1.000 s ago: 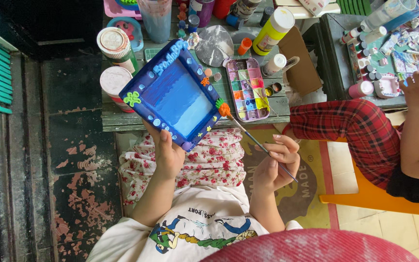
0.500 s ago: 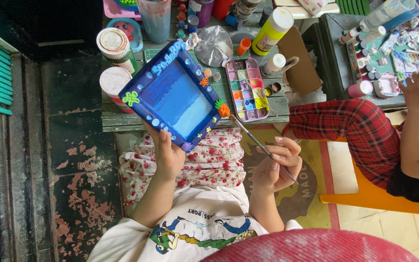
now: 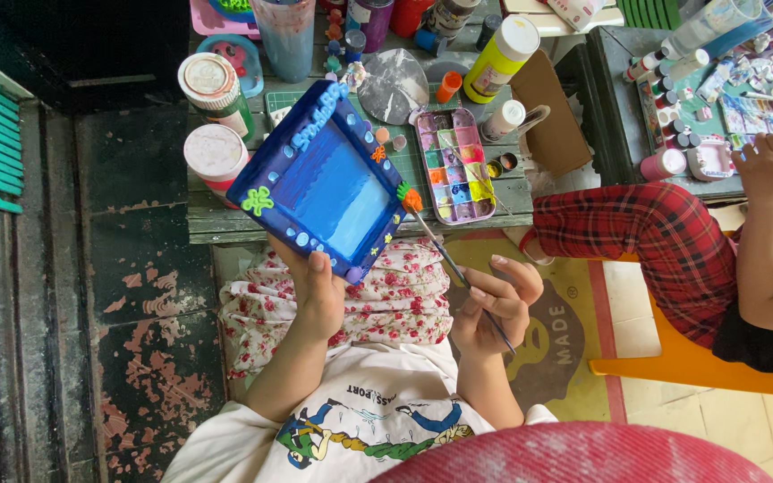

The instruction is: The person paints a blue ceramic frame with orange paint using a brush, then switches to painting a small white figurine. They dip the brush into a paint container and apply paint to the objects on a cluttered workbench.

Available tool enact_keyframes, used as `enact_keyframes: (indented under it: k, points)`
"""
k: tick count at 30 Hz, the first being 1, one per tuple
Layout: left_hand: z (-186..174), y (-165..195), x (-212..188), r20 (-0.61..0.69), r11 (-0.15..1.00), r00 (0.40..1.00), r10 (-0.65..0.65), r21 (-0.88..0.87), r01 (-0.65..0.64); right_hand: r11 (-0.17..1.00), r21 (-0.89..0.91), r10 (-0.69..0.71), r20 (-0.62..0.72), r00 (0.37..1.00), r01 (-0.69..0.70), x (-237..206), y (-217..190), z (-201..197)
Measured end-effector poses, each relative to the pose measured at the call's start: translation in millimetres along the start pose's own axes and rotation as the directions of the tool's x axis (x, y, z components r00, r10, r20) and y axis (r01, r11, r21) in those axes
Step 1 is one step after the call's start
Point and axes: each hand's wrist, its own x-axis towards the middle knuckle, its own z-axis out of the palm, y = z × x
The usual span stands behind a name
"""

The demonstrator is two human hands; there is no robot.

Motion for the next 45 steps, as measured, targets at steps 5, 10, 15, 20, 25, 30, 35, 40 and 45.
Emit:
enact_keyframes:
  k: [5,10,15,20,25,30,35,40,45]
  points:
    - [5,3,2,0.033,0.999,0.999,0.002,-0.054,0.000,0.998,-0.031,-0.046,0.008,0.999,0.046,0,1,1]
    - [11,3,4,0.018,0.996,0.997,0.073,0.051,-0.074,0.996,-0.037,-0.081,0.003,0.997,0.081,1,3,3]
    - [13,5,4,0.024,0.992,0.996,0.085,0.088,-0.087,0.992,-0.082,-0.096,0.050,0.994,0.100,0,4,5]
    - [16,8,5,0.033,0.992,0.996,0.088,0.084,-0.091,0.987,-0.082,-0.132,0.046,0.990,0.136,0,7,8]
    - [17,10,7,0.004,0.991,0.997,0.076,0.114,-0.076,0.989,-0.072,-0.130,0.035,0.991,0.132,-1,8,12]
    - [17,10,10,-0.006,0.996,0.998,0.058,0.074,-0.058,0.987,-0.081,-0.137,0.055,0.989,0.141,0,9,15]
    - [17,11,11,-0.028,0.999,0.999,0.020,0.051,-0.018,0.983,-0.085,-0.157,0.069,0.985,0.163,2,8,15]
    - [16,14,14,-0.033,1.000,0.999,-0.010,0.007,0.011,0.993,-0.027,-0.119,-0.005,0.993,0.118,-1,10,14]
    - [6,12,27,-0.059,0.995,0.996,-0.063,-0.080,0.058,0.932,0.350,0.182,-0.244,0.953,-0.088,-2,20,14]
